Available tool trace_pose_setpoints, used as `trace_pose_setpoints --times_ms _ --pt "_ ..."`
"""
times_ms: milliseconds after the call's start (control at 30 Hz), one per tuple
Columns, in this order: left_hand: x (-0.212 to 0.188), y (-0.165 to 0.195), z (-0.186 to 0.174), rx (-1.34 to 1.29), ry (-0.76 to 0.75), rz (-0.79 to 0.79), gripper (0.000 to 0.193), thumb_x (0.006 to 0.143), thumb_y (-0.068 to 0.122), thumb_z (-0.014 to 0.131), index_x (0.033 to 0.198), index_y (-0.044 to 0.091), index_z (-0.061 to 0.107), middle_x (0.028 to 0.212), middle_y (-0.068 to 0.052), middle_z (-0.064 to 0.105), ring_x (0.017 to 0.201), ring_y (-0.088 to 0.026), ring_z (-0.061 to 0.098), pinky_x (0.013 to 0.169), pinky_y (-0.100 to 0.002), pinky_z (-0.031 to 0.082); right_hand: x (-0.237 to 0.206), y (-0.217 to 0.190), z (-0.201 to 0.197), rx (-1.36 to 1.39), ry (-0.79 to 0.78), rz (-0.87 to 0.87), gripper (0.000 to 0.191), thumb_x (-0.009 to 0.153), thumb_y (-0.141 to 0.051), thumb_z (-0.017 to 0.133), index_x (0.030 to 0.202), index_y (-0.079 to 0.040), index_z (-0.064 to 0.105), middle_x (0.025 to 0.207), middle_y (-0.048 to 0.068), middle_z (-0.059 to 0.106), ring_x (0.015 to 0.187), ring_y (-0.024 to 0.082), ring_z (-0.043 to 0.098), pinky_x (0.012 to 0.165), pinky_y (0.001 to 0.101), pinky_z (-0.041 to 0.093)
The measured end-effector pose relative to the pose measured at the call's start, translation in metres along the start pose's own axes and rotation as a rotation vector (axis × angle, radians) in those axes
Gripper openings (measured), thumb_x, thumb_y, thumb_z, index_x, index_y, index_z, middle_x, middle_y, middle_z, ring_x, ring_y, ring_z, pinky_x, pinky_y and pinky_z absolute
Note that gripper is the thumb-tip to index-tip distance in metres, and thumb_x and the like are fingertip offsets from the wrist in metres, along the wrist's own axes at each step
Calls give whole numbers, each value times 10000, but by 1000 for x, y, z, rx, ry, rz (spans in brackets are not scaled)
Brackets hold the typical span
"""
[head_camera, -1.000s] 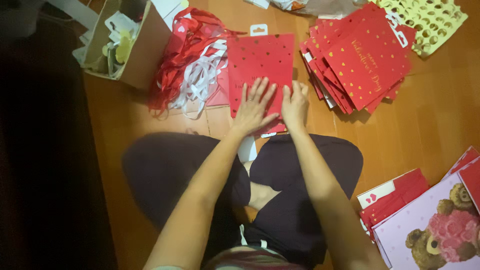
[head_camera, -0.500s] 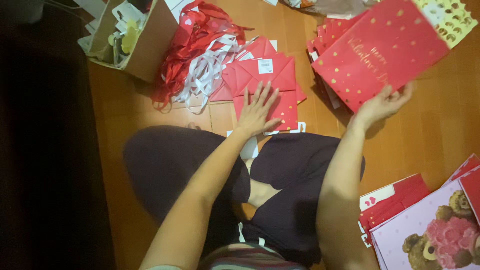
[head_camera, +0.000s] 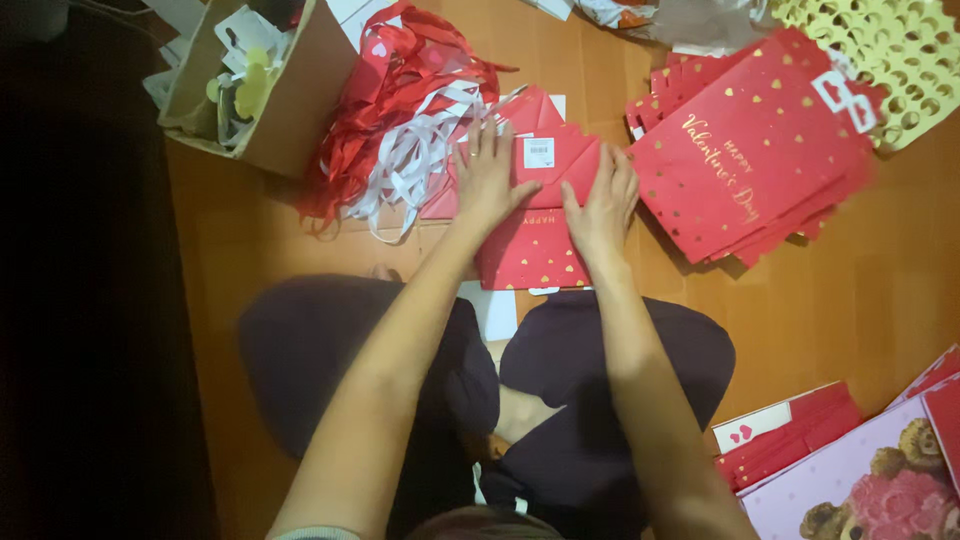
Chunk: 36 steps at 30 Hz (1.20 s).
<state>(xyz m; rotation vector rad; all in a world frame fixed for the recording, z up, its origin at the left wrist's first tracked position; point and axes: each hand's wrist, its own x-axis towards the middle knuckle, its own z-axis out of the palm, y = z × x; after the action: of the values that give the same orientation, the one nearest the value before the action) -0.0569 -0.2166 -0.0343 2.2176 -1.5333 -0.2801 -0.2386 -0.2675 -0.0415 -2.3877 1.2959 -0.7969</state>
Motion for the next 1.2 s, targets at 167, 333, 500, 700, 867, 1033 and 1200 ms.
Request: trace_pose_setpoints --times_ms 167,333,500,700,867,1033,1200 --pt "5 0 -5 46 -183 -122 1240 590 520 935 1568 108 293 1589 -207 307 1487 -414 265 1181 -732 141 -2 -4 -3 29 -68 -53 747 931 -176 781 1556 -39 398 1540 242 412 1441 441 364 1221 581 266" --pt "-18 2 6 108 -43 -66 1212 611 469 942 1578 114 302 1607 -257 270 1520 -441 216 1157 -768 106 -7 21 -15 -254 -56 56 859 780 -28 725 1566 -29 378 1607 325 237 1489 488 186 1146 735 98" --pt "-64 8 18 332 -193 24 922 782 330 760 1573 137 329 1635 -289 175 1527 -454 159 1141 -760 91 0 87 -38 -278 32 139 787 833 121 585 1592 -55 467 1634 297 342 1524 456 309 1221 621 246" --pt "-148 33 25 554 -458 154 569 944 282 544 1467 66 488 1527 -233 426 1452 -428 343 1125 -722 263 18 115 -72 -133 -55 -76 599 924 109 569 1494 -76 572 1583 146 551 1487 340 491 1259 541 348" --pt "-160 5 3 778 -516 -154 483 934 303 566 1321 16 609 1289 -226 603 1190 -417 547 916 -612 466 8 82 -85 -172 -48 -241 479 944 -14 719 1413 -45 627 1470 214 561 1369 396 520 1170 599 307" --pt "-172 9 5 754 -586 -170 431 979 264 567 1340 36 622 1303 -209 596 1178 -390 552 882 -653 497 -31 28 -79 -18 113 -293 420 958 -6 709 1369 -49 636 1440 216 540 1345 428 518 1166 511 411" --pt "-185 10 3 426 -573 -113 269 930 224 596 1113 109 756 1117 -121 726 1047 -331 694 821 -521 545 -60 -7 -78 102 68 -259 330 950 -36 716 1277 -37 670 1390 206 552 1276 386 554 1113 509 431"
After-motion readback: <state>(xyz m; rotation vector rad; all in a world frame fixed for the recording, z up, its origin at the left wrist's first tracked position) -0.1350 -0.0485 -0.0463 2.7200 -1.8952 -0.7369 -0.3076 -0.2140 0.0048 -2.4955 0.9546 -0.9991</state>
